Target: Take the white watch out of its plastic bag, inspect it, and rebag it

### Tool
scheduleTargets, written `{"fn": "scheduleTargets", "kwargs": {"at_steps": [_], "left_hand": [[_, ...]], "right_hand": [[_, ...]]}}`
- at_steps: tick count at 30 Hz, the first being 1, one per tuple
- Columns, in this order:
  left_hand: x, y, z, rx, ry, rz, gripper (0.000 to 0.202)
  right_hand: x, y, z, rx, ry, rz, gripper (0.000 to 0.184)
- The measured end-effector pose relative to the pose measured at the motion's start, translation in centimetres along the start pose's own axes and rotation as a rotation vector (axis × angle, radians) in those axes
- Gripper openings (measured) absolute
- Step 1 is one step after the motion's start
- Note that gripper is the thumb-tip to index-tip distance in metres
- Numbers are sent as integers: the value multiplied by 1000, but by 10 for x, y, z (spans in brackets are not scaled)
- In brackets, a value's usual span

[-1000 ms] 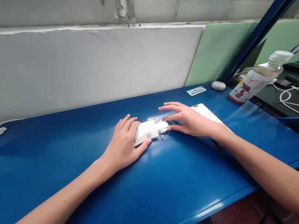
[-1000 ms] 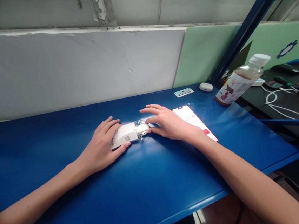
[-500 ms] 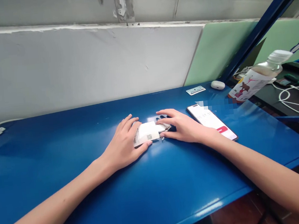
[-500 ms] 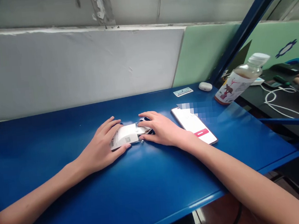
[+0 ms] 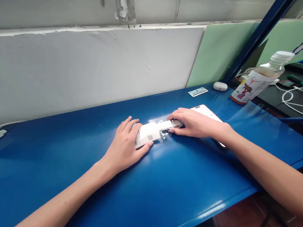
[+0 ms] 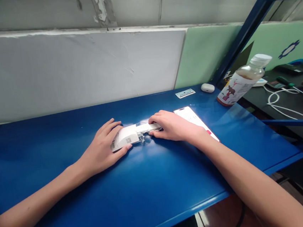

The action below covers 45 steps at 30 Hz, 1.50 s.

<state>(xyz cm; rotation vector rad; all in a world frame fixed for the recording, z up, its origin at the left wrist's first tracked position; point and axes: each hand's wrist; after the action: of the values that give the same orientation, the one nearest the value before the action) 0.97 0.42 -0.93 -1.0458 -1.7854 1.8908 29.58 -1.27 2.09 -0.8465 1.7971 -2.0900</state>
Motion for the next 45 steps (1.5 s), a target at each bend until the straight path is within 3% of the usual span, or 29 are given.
{"fn": "scheduleTargets", "kwargs": {"at_steps": [10,15,22,27,30,32,35,39,45], "left_hand": [[0,-4,-1,38,-51,42,74],[-4,-10,-1,-58,-67,58,92],[-18,-24,2,-373,175,-100,65],[-23,-27,5,-348,251,-84,34],[-28,-30,6,-310,248,137,26],[-35,-35,7,-257,173,379,26],[-50,-43,9,-112,58,810,31],[-63,-48,10,123,41,1330,35],[-60,-41,7,238,-24,1693,28]], "right_hand": [[-1,-9,3,-77,117,-14,30],[5,-5,0,-157,95,-76,30],[29,4,-5,-311,-94,-126,32],[55,-9,-11,-444,-264,-161,28],[69,-25,-20,-528,-298,-267,24],[77,-35,-30,-583,-314,-429,24],[88,-40,-48,-529,-299,-755,34],[92,-34,-66,-423,-260,-1007,39],[82,-21,-72,-324,-250,-1110,44]]}}
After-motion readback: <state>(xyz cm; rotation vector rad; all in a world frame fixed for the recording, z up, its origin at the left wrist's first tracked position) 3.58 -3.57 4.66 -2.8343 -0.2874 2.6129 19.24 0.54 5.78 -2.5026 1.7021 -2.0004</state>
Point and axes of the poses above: each hand's wrist, its own z-axis away from the middle knuckle, its own y-axis out of the palm, x = y × z, and after that the axes turned 12 degrees about x, right-handed
